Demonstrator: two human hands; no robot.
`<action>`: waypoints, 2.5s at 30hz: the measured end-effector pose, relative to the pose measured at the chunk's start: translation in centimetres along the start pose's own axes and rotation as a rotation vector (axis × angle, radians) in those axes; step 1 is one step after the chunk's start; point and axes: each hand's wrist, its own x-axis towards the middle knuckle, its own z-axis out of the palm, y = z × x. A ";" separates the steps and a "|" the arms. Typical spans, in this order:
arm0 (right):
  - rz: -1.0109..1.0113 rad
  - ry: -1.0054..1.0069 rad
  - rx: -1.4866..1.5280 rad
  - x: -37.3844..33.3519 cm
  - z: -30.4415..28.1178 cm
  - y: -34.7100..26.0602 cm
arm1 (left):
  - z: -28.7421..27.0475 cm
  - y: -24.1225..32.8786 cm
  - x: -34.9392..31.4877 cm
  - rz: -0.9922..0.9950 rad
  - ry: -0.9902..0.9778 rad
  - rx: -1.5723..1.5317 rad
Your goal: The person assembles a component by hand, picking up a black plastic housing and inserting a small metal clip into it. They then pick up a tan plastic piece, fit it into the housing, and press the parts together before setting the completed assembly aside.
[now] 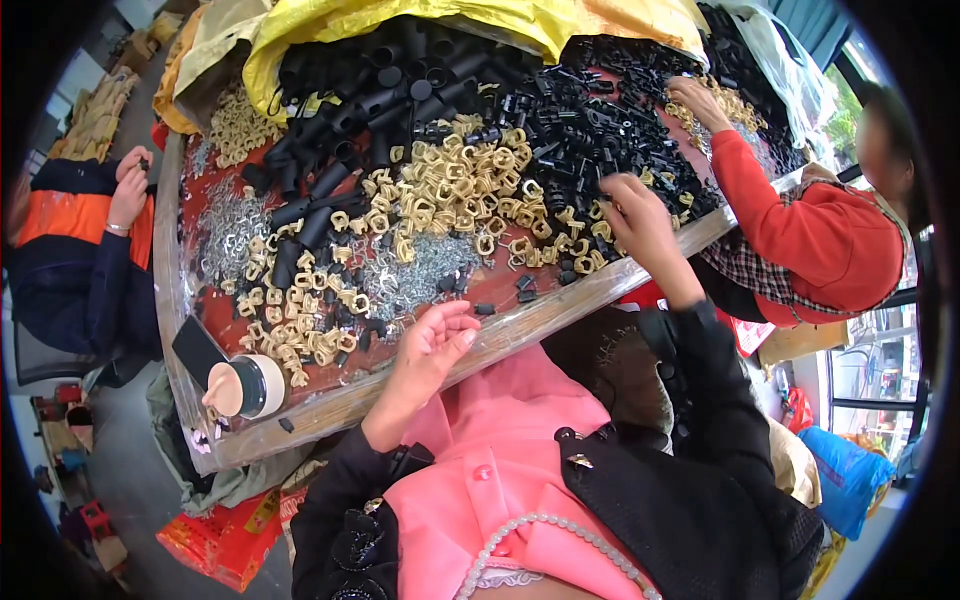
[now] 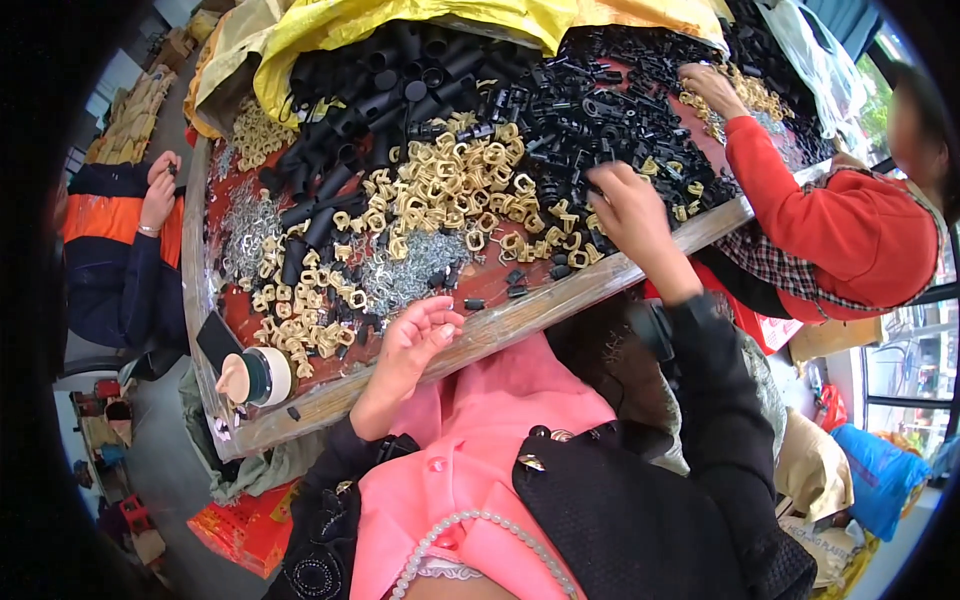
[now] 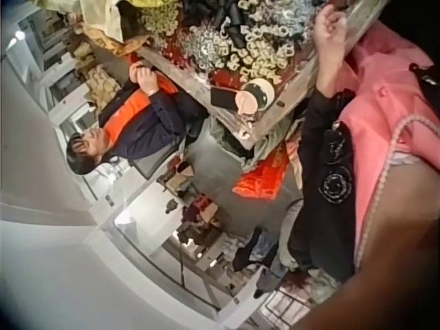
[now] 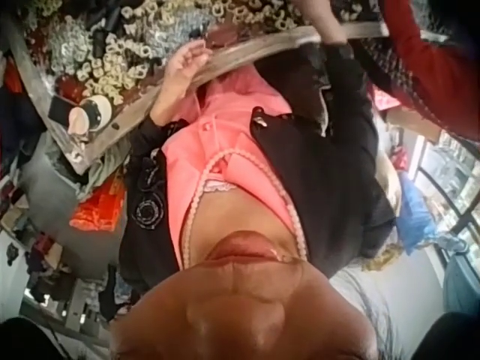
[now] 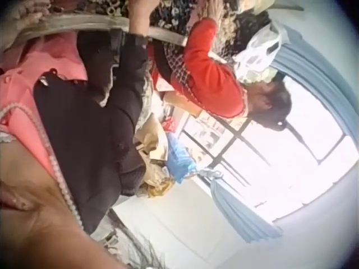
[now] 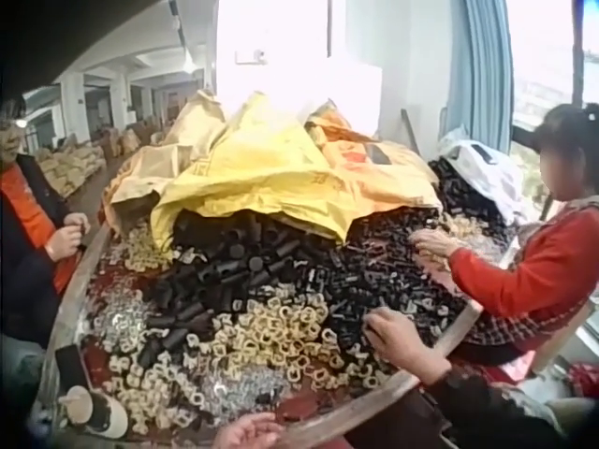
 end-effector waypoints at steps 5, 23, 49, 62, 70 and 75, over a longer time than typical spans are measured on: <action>-0.071 -0.094 -0.345 4.6 5.8 3.2 | -0.4 0.6 -0.5 -0.019 0.061 0.002; -0.194 -0.465 0.529 -2.0 7.9 -9.0 | -0.7 -0.8 -0.6 -0.031 0.222 -0.315; 0.598 -0.705 1.665 -1.4 7.9 -12.3 | 0.8 -0.2 0.8 0.273 0.281 0.048; 0.411 -0.518 1.278 -0.5 9.1 -13.2 | -0.6 0.7 0.5 0.179 0.407 -0.089; 0.504 -0.805 1.471 -0.3 9.6 -13.6 | -1.5 -0.2 0.5 0.277 0.438 0.089; 0.171 -0.493 1.006 -0.4 9.7 -14.1 | -1.7 0.8 0.2 0.098 0.445 -0.395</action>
